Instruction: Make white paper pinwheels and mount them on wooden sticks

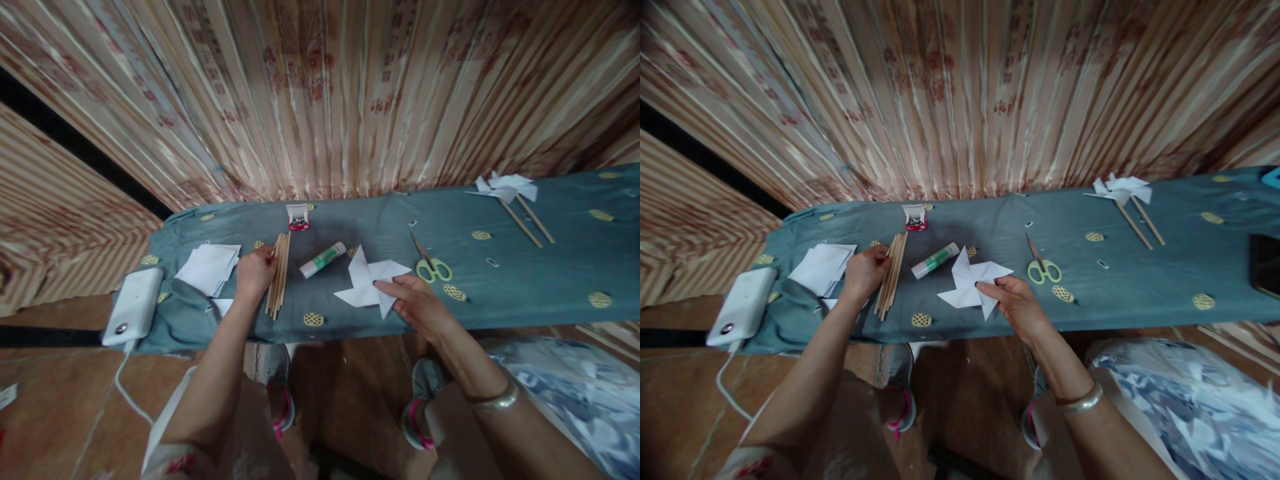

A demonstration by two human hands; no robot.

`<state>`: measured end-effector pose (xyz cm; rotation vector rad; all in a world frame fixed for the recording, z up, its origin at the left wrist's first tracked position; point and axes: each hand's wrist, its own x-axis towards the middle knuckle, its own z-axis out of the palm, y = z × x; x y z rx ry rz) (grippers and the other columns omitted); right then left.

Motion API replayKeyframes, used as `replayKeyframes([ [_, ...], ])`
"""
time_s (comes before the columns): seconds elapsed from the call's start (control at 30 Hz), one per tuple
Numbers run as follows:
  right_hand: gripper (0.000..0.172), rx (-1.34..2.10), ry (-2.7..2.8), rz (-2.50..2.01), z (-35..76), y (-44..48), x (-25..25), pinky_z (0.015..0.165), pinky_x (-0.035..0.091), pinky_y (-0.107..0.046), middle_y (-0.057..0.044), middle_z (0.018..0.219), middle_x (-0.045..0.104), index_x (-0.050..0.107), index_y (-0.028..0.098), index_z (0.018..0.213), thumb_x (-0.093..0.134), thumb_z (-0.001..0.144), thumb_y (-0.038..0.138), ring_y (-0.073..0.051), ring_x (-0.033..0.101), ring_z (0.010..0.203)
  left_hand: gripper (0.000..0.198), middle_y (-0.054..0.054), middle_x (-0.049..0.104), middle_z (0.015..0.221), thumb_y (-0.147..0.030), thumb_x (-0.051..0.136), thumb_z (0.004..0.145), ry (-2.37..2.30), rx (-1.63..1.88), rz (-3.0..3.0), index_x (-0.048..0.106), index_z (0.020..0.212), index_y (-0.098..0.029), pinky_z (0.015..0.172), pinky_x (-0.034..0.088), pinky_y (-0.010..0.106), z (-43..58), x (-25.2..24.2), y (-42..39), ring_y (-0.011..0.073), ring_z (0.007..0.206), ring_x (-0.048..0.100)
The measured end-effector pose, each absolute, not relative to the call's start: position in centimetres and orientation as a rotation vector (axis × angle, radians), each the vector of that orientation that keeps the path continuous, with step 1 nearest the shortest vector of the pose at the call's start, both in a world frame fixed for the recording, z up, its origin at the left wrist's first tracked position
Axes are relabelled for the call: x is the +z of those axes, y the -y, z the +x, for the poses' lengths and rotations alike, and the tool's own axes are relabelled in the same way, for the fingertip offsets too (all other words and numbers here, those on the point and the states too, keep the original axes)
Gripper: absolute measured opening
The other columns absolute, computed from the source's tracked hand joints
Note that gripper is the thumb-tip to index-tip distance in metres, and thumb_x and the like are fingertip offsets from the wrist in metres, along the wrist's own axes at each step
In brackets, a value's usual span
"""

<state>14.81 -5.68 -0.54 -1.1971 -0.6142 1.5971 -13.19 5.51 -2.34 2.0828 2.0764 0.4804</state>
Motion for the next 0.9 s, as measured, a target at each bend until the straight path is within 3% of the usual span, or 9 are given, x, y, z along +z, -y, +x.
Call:
replayKeyframes([
  [0.23, 0.022, 1.590, 0.651, -1.213, 14.9, 5.8, -0.6, 0.056, 0.052, -0.022, -0.002, 0.068, 0.073, 0.071, 0.021, 0.065, 0.086, 0.056, 0.034, -0.015, 0.066, 0.058, 0.030, 0.010, 0.075, 0.087, -0.025, 0.055, 0.075, -2.046, 0.619, 1.998, 0.070, 0.099, -0.017, 0.077, 0.048, 0.032, -13.1, -2.3, -5.7, 0.0284, 0.087, 0.069],
  [0.43, 0.021, 1.583, 0.642, -1.197, 15.0, 5.8, -0.4, 0.060, 0.054, -0.023, -0.002, 0.070, 0.074, 0.073, 0.021, 0.068, 0.086, 0.055, 0.033, -0.015, 0.067, 0.059, 0.043, 0.001, 0.069, 0.067, -0.024, 0.056, 0.068, -1.948, 0.865, 1.813, 0.068, 0.108, -0.013, 0.063, 0.045, 0.025, -13.1, -1.4, -5.2, 0.0177, 0.063, 0.063],
  [0.53, 0.022, 1.582, 0.646, -1.203, 15.0, 5.9, -0.1, 0.058, 0.054, -0.024, -0.002, 0.068, 0.074, 0.073, 0.022, 0.065, 0.087, 0.053, 0.034, -0.015, 0.065, 0.057, 0.036, 0.000, 0.065, 0.066, -0.027, 0.057, 0.066, -1.769, 1.036, 1.721, 0.071, 0.097, -0.013, 0.058, 0.043, 0.023, -12.6, -0.5, -4.0, 0.0134, 0.058, 0.057],
  [0.67, 0.025, 1.574, 0.677, -1.196, 15.1, 6.3, 0.5, 0.058, 0.053, -0.025, -0.001, 0.066, 0.073, 0.074, 0.023, 0.067, 0.088, 0.050, 0.037, -0.017, 0.067, 0.060, 0.022, 0.001, 0.066, 0.072, -0.029, 0.066, 0.060, -1.423, 1.172, 1.539, 0.072, 0.076, -0.016, 0.062, 0.047, 0.024, -10.4, 0.7, -1.5, 0.0137, 0.063, 0.059],
  [0.9, 0.021, 1.529, 0.961, -1.202, 15.5, 7.9, 0.4, 0.058, 0.049, -0.028, -0.001, 0.065, 0.071, 0.074, 0.021, 0.067, 0.083, 0.060, 0.039, -0.017, 0.062, 0.060, 0.023, 0.000, 0.065, 0.060, -0.032, 0.076, 0.060, -1.051, 0.833, 0.981, 0.075, 0.077, -0.017, 0.058, 0.046, 0.023, -5.4, -0.7, 3.7, 0.0111, 0.055, 0.058],
])
